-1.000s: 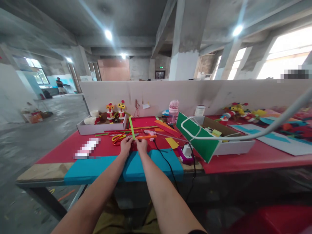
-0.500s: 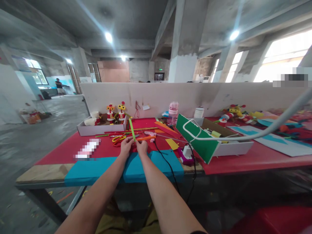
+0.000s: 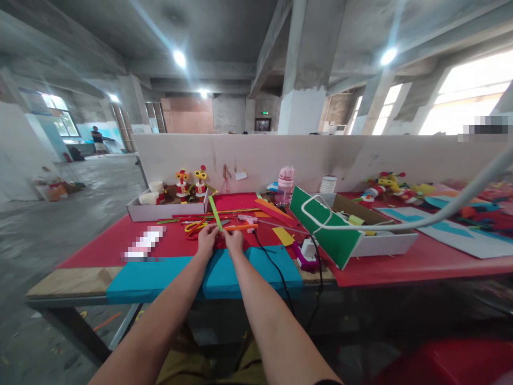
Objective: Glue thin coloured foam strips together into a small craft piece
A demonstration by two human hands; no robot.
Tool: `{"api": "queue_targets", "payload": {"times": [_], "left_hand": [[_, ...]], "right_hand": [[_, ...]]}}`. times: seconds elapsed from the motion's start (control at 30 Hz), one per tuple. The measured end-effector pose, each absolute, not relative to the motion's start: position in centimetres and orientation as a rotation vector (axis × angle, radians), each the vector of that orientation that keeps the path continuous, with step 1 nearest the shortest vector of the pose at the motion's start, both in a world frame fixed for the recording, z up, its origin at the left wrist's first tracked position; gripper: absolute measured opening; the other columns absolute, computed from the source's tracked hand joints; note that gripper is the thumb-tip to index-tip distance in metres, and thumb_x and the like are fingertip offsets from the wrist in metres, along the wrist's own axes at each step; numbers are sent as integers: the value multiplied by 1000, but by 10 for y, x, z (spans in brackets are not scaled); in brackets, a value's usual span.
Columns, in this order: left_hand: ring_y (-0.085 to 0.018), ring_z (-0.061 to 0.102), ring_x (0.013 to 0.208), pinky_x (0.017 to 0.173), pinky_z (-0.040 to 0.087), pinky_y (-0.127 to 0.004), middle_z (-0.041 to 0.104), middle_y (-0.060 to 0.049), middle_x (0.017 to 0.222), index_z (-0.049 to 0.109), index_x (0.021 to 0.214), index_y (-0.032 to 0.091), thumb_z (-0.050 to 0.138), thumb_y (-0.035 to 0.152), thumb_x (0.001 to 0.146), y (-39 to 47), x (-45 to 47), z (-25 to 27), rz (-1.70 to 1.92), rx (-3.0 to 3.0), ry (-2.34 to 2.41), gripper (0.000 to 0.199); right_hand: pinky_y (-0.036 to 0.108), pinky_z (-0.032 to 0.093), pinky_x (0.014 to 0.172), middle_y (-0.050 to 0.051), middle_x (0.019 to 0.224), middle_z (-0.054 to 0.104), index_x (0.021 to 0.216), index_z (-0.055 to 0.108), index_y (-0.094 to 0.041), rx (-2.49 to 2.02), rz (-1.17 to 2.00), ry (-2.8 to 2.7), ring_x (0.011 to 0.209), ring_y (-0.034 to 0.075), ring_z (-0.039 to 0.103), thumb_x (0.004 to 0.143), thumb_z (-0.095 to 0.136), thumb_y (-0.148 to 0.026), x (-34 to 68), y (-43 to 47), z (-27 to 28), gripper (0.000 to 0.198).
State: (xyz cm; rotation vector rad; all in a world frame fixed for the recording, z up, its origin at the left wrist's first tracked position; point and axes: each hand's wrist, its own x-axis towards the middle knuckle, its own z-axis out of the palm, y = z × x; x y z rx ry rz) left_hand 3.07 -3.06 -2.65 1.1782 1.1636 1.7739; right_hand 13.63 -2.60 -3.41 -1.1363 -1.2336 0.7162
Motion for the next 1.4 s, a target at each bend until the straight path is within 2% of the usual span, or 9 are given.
{"api": "queue_targets", "payload": {"times": [0.07, 0.23, 0.63, 0.83, 1.03, 1.23, 1.4], "left_hand": [[-13, 59, 60, 59, 48, -24, 67, -3, 70, 68, 87, 13, 68, 33, 70, -33, 31, -24, 1755, 1146, 1145, 27], [-17, 63, 70, 69, 50, -27, 71, -5, 73, 71, 77, 15, 71, 24, 67, -40, 33, -16, 1673, 1319, 1231, 14], [-14, 59, 57, 59, 47, -25, 67, -2, 63, 68, 72, 14, 73, 26, 64, -40, 34, -20, 1674, 1167, 1160, 16], [-11, 54, 50, 52, 42, -23, 63, 0, 56, 65, 71, 14, 77, 34, 58, -36, 31, -23, 1657, 1100, 1084, 26], [-11, 55, 49, 52, 43, -24, 62, 0, 54, 65, 71, 14, 82, 40, 52, -36, 31, -24, 1645, 1057, 968, 36], [-12, 56, 52, 55, 45, -25, 63, -1, 57, 66, 71, 14, 81, 39, 53, -38, 31, -22, 1651, 1082, 949, 34], [-14, 58, 55, 57, 45, -26, 64, -2, 59, 67, 73, 13, 81, 39, 54, -38, 31, -22, 1655, 1075, 957, 35]], "right_hand": [[29, 51, 61, 6, 64, 72, 67, 70, -19, -1155, 712, -1187, 67, 23, 68, 72, 62, -38, 136, -25, -34, 21], [29, 51, 61, 7, 66, 72, 70, 71, -18, -1174, 685, -1129, 70, 25, 69, 71, 62, -39, 137, -26, -33, 23], [28, 50, 59, 6, 64, 71, 67, 69, -17, -1117, 750, -1198, 68, 23, 67, 70, 63, -38, 136, -30, -30, 22], [29, 51, 60, 2, 61, 69, 70, 67, -18, -975, 930, -1117, 62, 20, 65, 69, 60, -35, 133, -23, -33, 18], [29, 51, 60, 1, 61, 66, 73, 65, -20, -880, 993, -1037, 62, 19, 64, 69, 62, -43, 131, -20, -36, 23], [28, 49, 61, 2, 67, 67, 77, 65, -19, -779, 1005, -1100, 64, 18, 62, 67, 66, -49, 132, -29, -29, 31], [29, 49, 62, 2, 68, 67, 76, 65, -19, -798, 993, -1096, 64, 18, 61, 65, 67, -48, 133, -29, -29, 31]]}}
